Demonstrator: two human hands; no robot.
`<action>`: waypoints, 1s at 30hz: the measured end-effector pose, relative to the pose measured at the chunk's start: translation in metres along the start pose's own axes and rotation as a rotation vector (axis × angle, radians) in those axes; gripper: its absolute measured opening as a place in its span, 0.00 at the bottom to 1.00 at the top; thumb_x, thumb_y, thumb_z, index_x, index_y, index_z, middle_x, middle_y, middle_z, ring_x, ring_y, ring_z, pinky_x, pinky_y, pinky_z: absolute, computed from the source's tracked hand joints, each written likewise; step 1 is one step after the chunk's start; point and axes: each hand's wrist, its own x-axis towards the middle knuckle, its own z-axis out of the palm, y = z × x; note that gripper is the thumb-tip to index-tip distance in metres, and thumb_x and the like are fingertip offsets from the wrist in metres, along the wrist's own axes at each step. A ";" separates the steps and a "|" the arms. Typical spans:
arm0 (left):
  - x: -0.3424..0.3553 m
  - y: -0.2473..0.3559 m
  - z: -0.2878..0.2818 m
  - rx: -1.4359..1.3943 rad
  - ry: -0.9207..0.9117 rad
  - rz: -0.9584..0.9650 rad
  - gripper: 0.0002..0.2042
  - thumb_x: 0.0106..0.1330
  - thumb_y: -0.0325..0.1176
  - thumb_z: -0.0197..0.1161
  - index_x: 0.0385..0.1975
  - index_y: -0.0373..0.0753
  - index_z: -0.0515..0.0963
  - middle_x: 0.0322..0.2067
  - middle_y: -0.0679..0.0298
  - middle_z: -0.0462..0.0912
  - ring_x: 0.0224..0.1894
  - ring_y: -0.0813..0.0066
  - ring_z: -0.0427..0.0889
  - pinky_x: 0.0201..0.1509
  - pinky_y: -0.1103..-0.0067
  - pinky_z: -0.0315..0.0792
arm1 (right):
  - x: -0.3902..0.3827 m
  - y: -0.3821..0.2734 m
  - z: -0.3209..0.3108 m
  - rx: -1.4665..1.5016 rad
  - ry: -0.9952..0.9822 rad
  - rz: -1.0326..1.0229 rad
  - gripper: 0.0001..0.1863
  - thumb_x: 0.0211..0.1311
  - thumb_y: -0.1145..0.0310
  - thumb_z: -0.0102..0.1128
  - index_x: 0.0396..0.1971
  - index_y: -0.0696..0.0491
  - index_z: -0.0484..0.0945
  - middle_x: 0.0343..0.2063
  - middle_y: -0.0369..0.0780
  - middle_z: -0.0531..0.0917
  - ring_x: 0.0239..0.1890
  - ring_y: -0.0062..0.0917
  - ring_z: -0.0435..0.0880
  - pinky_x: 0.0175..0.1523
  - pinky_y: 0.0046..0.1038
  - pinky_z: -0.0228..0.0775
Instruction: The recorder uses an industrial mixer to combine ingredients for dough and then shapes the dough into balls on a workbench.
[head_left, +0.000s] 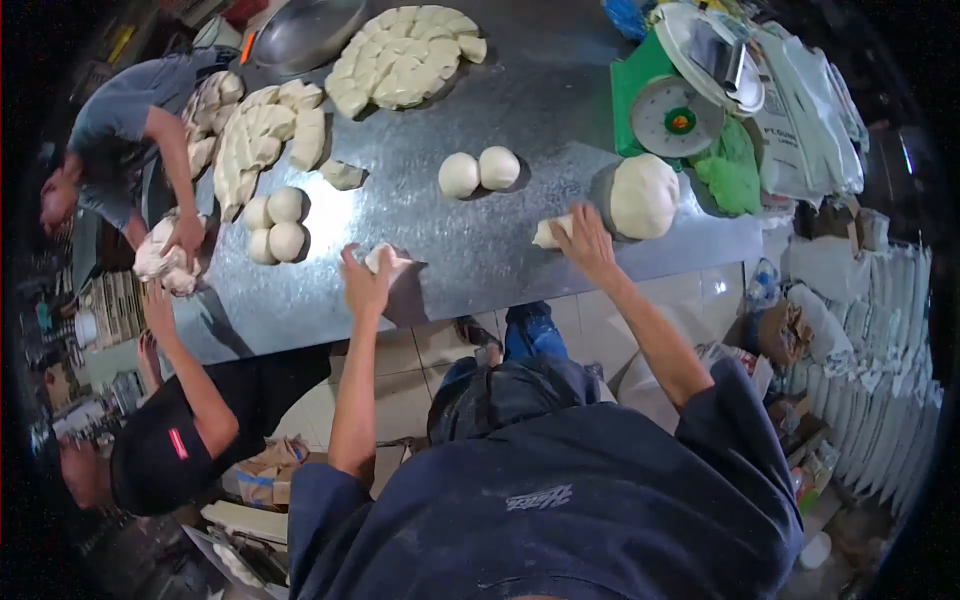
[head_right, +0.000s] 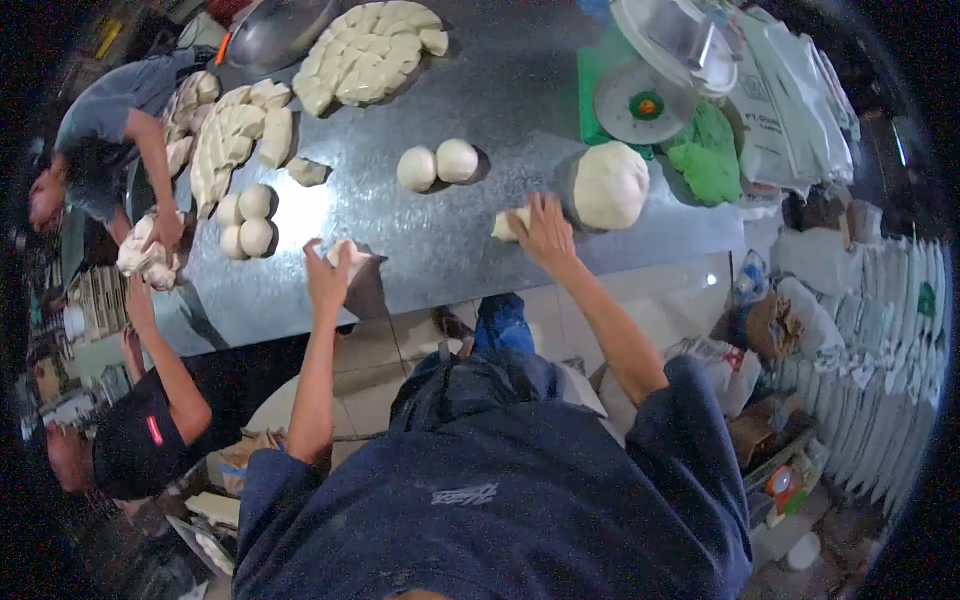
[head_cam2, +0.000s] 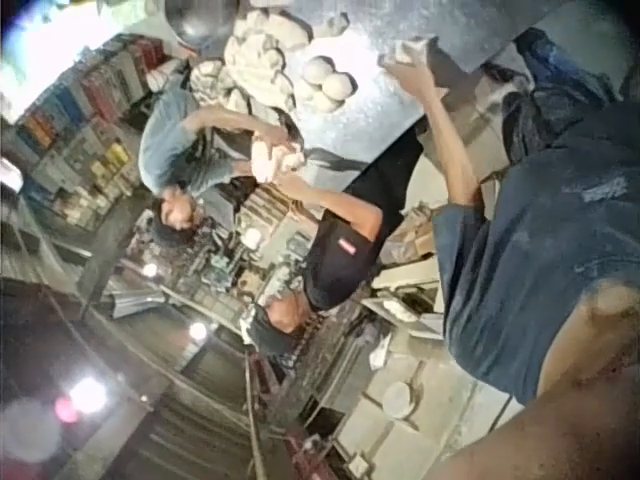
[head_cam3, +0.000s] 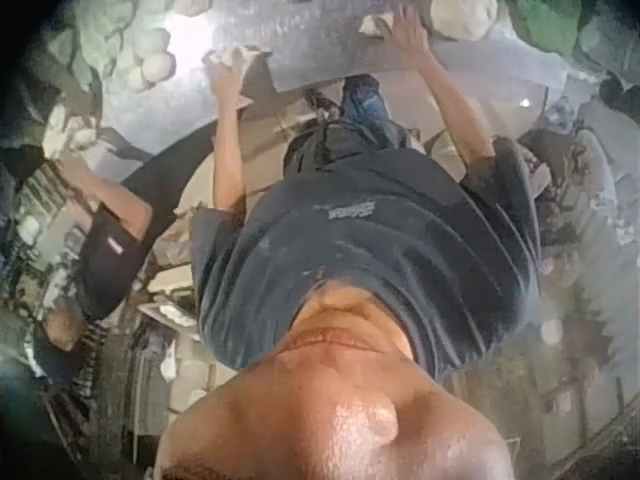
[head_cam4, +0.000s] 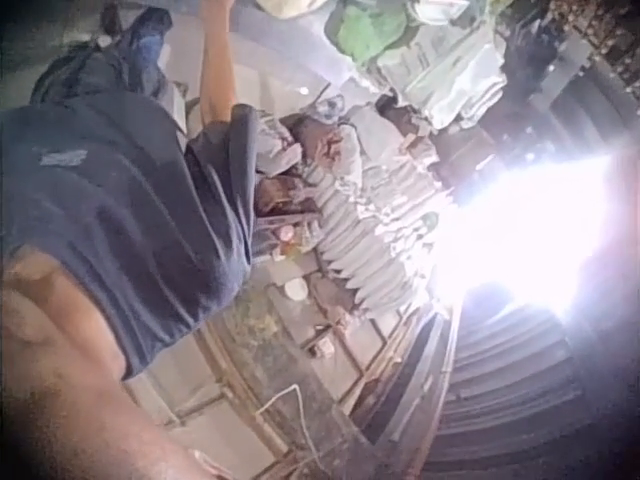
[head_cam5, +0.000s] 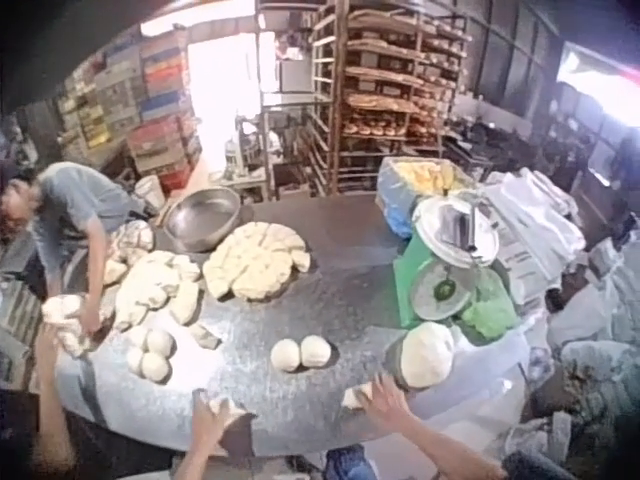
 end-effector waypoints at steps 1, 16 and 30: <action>-0.004 0.005 -0.005 0.152 0.095 0.025 0.25 0.62 0.54 0.54 0.45 0.36 0.65 0.29 0.46 0.74 0.42 0.50 0.76 0.44 0.61 0.68 | -0.010 -0.008 -0.003 -0.006 -0.004 0.023 0.19 0.55 0.55 0.58 0.37 0.57 0.74 0.34 0.48 0.74 0.41 0.41 0.72 0.45 0.38 0.64; -0.068 0.010 0.051 -0.037 0.024 0.183 0.24 0.64 0.51 0.53 0.22 0.32 0.78 0.25 0.47 0.78 0.36 0.46 0.75 0.42 0.62 0.67 | -0.051 -0.048 0.032 0.167 0.271 -0.023 0.12 0.52 0.64 0.63 0.22 0.55 0.72 0.25 0.43 0.74 0.31 0.38 0.72 0.35 0.40 0.63; 0.012 -0.028 0.043 -0.379 0.247 0.107 0.08 0.58 0.35 0.62 0.27 0.37 0.75 0.26 0.58 0.76 0.33 0.60 0.74 0.43 0.67 0.65 | 0.055 0.010 0.009 0.401 0.130 0.103 0.10 0.54 0.63 0.61 0.24 0.55 0.77 0.25 0.42 0.75 0.32 0.38 0.74 0.37 0.35 0.67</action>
